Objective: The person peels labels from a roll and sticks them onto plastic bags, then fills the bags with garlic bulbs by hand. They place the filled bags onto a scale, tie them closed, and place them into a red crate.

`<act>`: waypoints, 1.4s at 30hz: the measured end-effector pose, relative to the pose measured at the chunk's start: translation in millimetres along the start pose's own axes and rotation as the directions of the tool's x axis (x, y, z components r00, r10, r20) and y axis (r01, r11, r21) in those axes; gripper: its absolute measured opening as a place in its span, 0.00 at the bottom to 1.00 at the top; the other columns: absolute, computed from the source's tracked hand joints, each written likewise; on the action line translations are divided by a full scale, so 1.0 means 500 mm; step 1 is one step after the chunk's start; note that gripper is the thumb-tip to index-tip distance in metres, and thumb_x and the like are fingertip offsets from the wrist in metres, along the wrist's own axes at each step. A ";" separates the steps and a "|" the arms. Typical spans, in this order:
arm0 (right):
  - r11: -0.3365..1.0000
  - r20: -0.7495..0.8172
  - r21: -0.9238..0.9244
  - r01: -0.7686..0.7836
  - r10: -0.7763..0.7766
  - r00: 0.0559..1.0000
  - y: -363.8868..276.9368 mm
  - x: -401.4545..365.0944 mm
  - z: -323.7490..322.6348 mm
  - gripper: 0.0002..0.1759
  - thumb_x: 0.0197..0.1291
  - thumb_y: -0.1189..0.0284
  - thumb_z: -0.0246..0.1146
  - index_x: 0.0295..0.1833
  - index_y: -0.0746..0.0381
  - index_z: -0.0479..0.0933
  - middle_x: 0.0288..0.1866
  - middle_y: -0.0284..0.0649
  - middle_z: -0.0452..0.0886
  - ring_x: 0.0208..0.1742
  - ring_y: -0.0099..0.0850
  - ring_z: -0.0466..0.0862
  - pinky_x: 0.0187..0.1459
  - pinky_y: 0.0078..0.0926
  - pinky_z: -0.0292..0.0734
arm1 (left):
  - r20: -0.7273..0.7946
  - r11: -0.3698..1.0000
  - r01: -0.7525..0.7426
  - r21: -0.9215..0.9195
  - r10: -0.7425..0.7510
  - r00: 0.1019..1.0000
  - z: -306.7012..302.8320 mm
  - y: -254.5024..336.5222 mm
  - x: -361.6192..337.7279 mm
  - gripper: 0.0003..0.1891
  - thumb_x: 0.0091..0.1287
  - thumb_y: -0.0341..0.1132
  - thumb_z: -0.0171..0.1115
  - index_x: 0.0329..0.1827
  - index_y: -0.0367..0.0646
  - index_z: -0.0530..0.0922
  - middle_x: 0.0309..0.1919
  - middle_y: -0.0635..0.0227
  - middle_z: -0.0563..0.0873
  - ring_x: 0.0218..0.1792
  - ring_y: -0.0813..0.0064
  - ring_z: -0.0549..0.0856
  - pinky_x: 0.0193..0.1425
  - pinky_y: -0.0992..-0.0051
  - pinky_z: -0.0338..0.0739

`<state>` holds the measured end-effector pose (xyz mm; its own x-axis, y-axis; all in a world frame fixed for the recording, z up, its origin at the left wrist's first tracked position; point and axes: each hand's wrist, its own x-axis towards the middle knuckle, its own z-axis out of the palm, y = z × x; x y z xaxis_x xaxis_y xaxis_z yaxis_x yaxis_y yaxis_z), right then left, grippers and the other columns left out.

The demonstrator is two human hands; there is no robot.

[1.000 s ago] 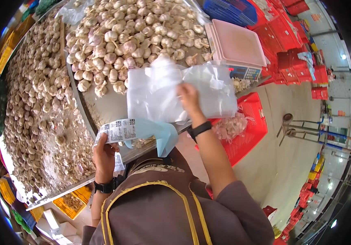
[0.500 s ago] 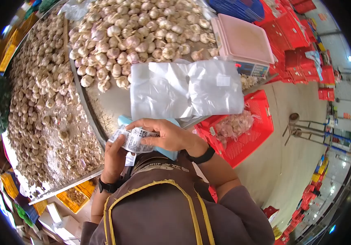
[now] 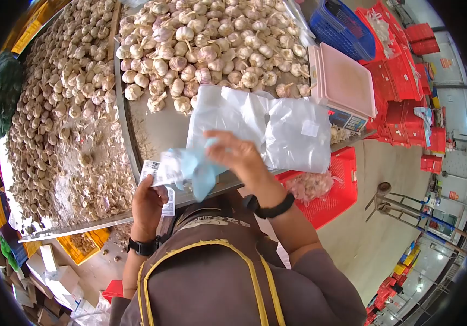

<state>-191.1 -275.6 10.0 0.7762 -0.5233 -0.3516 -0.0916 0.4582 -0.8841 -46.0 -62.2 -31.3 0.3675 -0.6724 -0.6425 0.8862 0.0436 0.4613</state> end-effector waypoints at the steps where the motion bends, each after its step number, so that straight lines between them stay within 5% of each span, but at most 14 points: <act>1: 0.989 -0.114 0.134 -0.055 0.071 0.991 0.020 0.034 -0.029 0.09 0.61 0.72 0.64 0.47 0.61 0.81 0.50 0.34 0.81 0.51 0.23 0.79 0.55 0.23 0.73 | -0.059 0.999 -0.027 -0.037 0.025 0.998 -0.006 -0.001 0.004 0.11 0.68 0.41 0.56 0.40 0.41 0.77 0.24 0.72 0.80 0.24 0.80 0.77 0.27 0.79 0.70; 4: 0.974 -0.361 0.208 -0.094 0.166 0.918 0.075 0.113 -0.087 0.09 0.62 0.69 0.64 0.46 0.59 0.82 0.50 0.33 0.80 0.49 0.24 0.79 0.51 0.25 0.73 | -0.141 0.996 -0.058 -0.070 0.048 0.989 -0.009 0.006 0.010 0.09 0.68 0.41 0.58 0.35 0.45 0.76 0.21 0.75 0.75 0.23 0.81 0.75 0.26 0.79 0.68; 7: 0.955 -0.415 -0.163 -0.247 0.161 0.896 0.221 0.252 -0.185 0.19 0.57 0.68 0.67 0.55 0.58 0.78 0.49 0.35 0.80 0.50 0.24 0.78 0.46 0.28 0.74 | -0.167 0.993 -0.083 -0.082 0.069 0.984 -0.014 0.006 0.010 0.09 0.68 0.41 0.58 0.35 0.45 0.75 0.21 0.75 0.76 0.23 0.80 0.76 0.26 0.79 0.69; 9: 0.664 -0.431 -0.708 -0.242 -0.134 0.892 0.259 0.280 -0.199 0.20 0.49 0.69 0.71 0.50 0.59 0.78 0.42 0.35 0.82 0.42 0.32 0.80 0.42 0.32 0.75 | -0.169 0.992 -0.088 -0.089 0.072 0.983 -0.010 0.010 0.006 0.09 0.68 0.41 0.58 0.35 0.45 0.75 0.21 0.74 0.76 0.23 0.80 0.76 0.26 0.78 0.69; 13: 0.418 -0.406 -0.895 -0.156 -0.616 0.676 0.207 0.247 -0.136 0.15 0.46 0.63 0.72 0.35 0.57 0.75 0.36 0.37 0.77 0.42 0.40 0.80 0.42 0.38 0.75 | -0.195 0.988 -0.117 -0.099 0.096 0.976 -0.006 0.018 -0.009 0.10 0.69 0.40 0.57 0.36 0.43 0.76 0.21 0.72 0.78 0.22 0.79 0.77 0.26 0.78 0.70; 17: 0.301 -0.168 -0.950 -0.082 -0.275 0.947 0.212 0.195 -0.115 0.15 0.48 0.61 0.70 0.34 0.58 0.76 0.35 0.37 0.78 0.40 0.38 0.81 0.40 0.36 0.76 | -0.187 0.974 -0.228 -0.008 0.223 0.957 -0.021 0.041 -0.035 0.11 0.69 0.40 0.56 0.37 0.40 0.78 0.24 0.68 0.82 0.21 0.79 0.78 0.26 0.79 0.70; 28: 0.742 -0.322 -0.670 -0.005 -0.285 0.903 0.222 0.153 -0.192 0.09 0.57 0.67 0.65 0.35 0.63 0.79 0.29 0.36 0.82 0.30 0.30 0.81 0.34 0.30 0.75 | -0.149 0.924 -0.291 0.247 0.333 0.931 -0.026 0.078 -0.078 0.12 0.67 0.37 0.59 0.33 0.37 0.81 0.26 0.65 0.85 0.21 0.77 0.80 0.27 0.77 0.73; 32: 0.899 -0.761 -0.436 -0.053 -0.336 0.556 0.192 0.025 -0.383 0.11 0.58 0.66 0.61 0.36 0.64 0.76 0.26 0.32 0.76 0.24 0.25 0.74 0.27 0.27 0.70 | -0.088 0.910 -0.243 0.335 0.287 0.954 0.000 0.068 -0.061 0.11 0.69 0.36 0.57 0.34 0.37 0.81 0.27 0.66 0.84 0.23 0.78 0.80 0.28 0.77 0.74; 34: 0.957 -0.929 -0.289 -0.009 -0.278 0.244 0.167 -0.072 -0.485 0.12 0.59 0.65 0.59 0.36 0.64 0.75 0.30 0.39 0.75 0.31 0.30 0.77 0.33 0.30 0.74 | 0.013 0.872 -0.263 0.413 0.283 0.959 0.019 0.065 -0.057 0.12 0.70 0.37 0.57 0.34 0.37 0.81 0.28 0.66 0.85 0.23 0.80 0.80 0.28 0.78 0.74; 36: 0.751 -0.798 -0.601 0.275 -0.582 -0.156 0.140 -0.122 -0.475 0.13 0.63 0.65 0.56 0.40 0.65 0.75 0.38 0.41 0.76 0.40 0.32 0.78 0.44 0.29 0.75 | 0.062 0.862 -0.276 0.424 0.277 0.959 0.033 0.063 -0.054 0.13 0.70 0.38 0.57 0.35 0.37 0.82 0.27 0.66 0.85 0.24 0.81 0.80 0.29 0.79 0.74; 37: 0.754 -0.801 -0.597 0.274 -0.578 -0.154 0.108 -0.131 -0.424 0.13 0.63 0.65 0.56 0.40 0.65 0.75 0.38 0.41 0.76 0.40 0.32 0.78 0.44 0.29 0.75 | 0.059 0.855 -0.251 0.454 0.252 0.966 0.031 0.058 -0.052 0.13 0.70 0.38 0.58 0.35 0.37 0.82 0.28 0.67 0.85 0.25 0.81 0.80 0.29 0.79 0.74; 39: 0.726 -0.696 -0.683 0.083 -0.680 0.229 0.035 -0.119 -0.253 0.14 0.65 0.68 0.56 0.51 0.66 0.74 0.48 0.41 0.76 0.49 0.31 0.76 0.54 0.28 0.71 | 0.087 0.846 -0.221 0.485 0.205 0.975 0.035 0.053 -0.050 0.13 0.70 0.39 0.59 0.37 0.37 0.83 0.30 0.67 0.86 0.26 0.81 0.81 0.31 0.80 0.75; 40: 0.842 -0.640 -0.495 0.215 -0.520 0.565 0.025 -0.101 -0.172 0.18 0.63 0.70 0.59 0.57 0.66 0.71 0.54 0.41 0.74 0.53 0.31 0.75 0.57 0.29 0.69 | 0.085 0.844 -0.216 0.490 0.200 0.976 0.041 0.050 -0.050 0.13 0.70 0.39 0.59 0.37 0.37 0.83 0.30 0.67 0.86 0.26 0.81 0.81 0.31 0.80 0.75; 42: 0.966 -0.104 -0.175 0.190 -0.210 0.972 0.045 -0.079 -0.028 0.26 0.61 0.72 0.64 0.64 0.62 0.69 0.60 0.40 0.73 0.57 0.31 0.75 0.59 0.31 0.69 | 0.093 0.839 -0.211 0.502 0.190 0.977 0.049 0.046 -0.050 0.13 0.70 0.39 0.59 0.36 0.37 0.83 0.29 0.68 0.86 0.26 0.82 0.81 0.30 0.81 0.74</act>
<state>-232.4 -255.0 -0.2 0.7088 -0.6799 -0.1879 -0.0501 0.2172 -0.9748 -41.6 -62.4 10.5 0.5013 -0.7177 -0.4832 0.5241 -0.1924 0.8296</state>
